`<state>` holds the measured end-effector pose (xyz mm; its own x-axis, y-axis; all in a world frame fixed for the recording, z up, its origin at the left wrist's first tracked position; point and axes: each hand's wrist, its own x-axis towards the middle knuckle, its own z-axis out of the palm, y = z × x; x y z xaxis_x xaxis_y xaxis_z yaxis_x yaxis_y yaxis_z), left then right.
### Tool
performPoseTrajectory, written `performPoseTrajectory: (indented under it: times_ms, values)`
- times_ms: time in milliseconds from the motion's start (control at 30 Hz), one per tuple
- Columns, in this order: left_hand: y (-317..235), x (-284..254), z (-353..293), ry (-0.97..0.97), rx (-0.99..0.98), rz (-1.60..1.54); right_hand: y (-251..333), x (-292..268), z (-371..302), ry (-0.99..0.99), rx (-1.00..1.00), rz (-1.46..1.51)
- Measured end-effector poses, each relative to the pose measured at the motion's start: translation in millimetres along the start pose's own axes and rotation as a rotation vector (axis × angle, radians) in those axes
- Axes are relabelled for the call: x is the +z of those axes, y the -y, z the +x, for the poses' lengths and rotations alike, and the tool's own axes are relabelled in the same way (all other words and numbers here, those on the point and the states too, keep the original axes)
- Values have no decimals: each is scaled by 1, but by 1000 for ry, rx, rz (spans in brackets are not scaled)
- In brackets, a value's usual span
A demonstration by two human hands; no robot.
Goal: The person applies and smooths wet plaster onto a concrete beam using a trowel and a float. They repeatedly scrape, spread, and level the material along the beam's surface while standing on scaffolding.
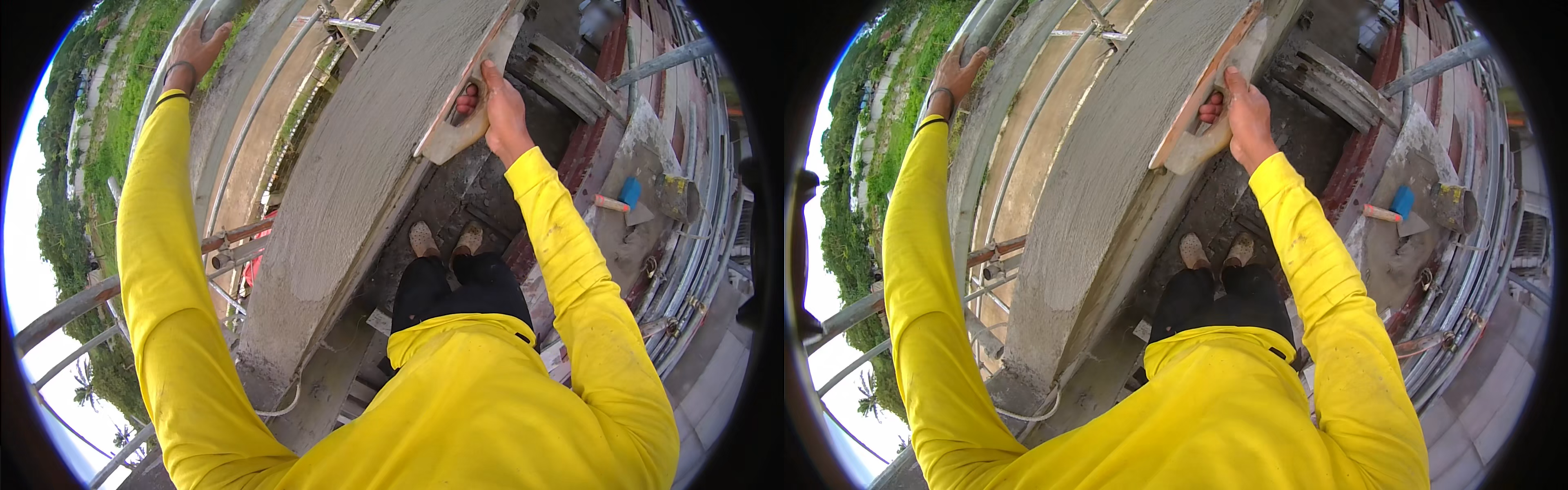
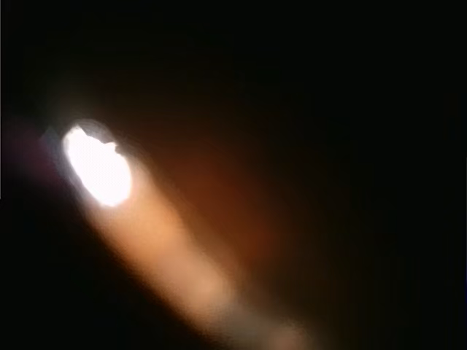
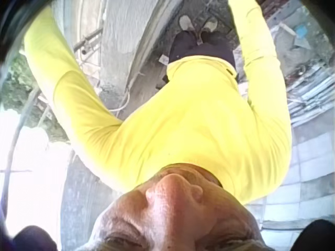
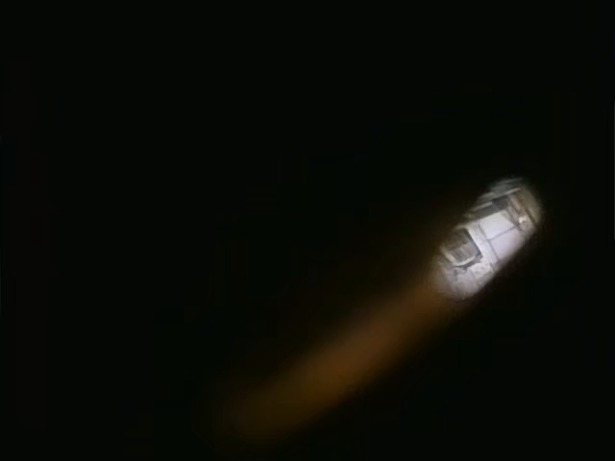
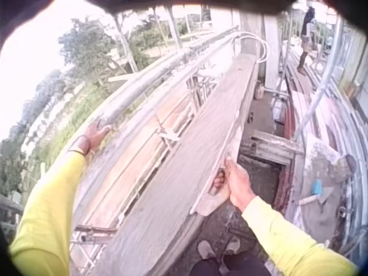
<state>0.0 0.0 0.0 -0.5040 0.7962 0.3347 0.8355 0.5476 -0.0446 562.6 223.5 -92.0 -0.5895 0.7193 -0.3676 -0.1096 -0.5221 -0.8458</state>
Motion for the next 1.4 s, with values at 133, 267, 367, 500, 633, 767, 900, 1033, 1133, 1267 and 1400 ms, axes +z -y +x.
performPoseTrajectory:
  times_ms: [133,267,367,500,633,767,900,1033,1133,1267,1400]
  values:
    - [-46,-75,-45,-123,4,-44,-25,18,-29,-11,71,56]
    - [-127,-137,-113,-111,-49,-221,-103,53,-158,68,208,127]
    - [-152,-181,-164,-50,-88,-280,-156,72,-254,300,616,206]
    - [-133,-205,-228,122,-173,-445,-184,69,-269,443,793,223]
    - [-122,-253,-292,181,-174,-420,-122,30,-170,449,576,220]
    - [-108,-289,-326,176,-244,-527,-58,1,-80,398,423,107]
    - [-105,-264,-314,125,-310,-657,-114,20,-152,442,484,119]
    - [-99,-212,-281,14,-291,-398,-168,51,-230,397,633,69]
    - [-87,-183,-242,-131,-213,-69,-158,37,-192,292,417,103]
    - [-54,-128,-217,-1,-365,-22,-72,19,-92,163,188,101]
    - [-62,-98,-192,174,-541,104,2,-13,21,20,149,68]
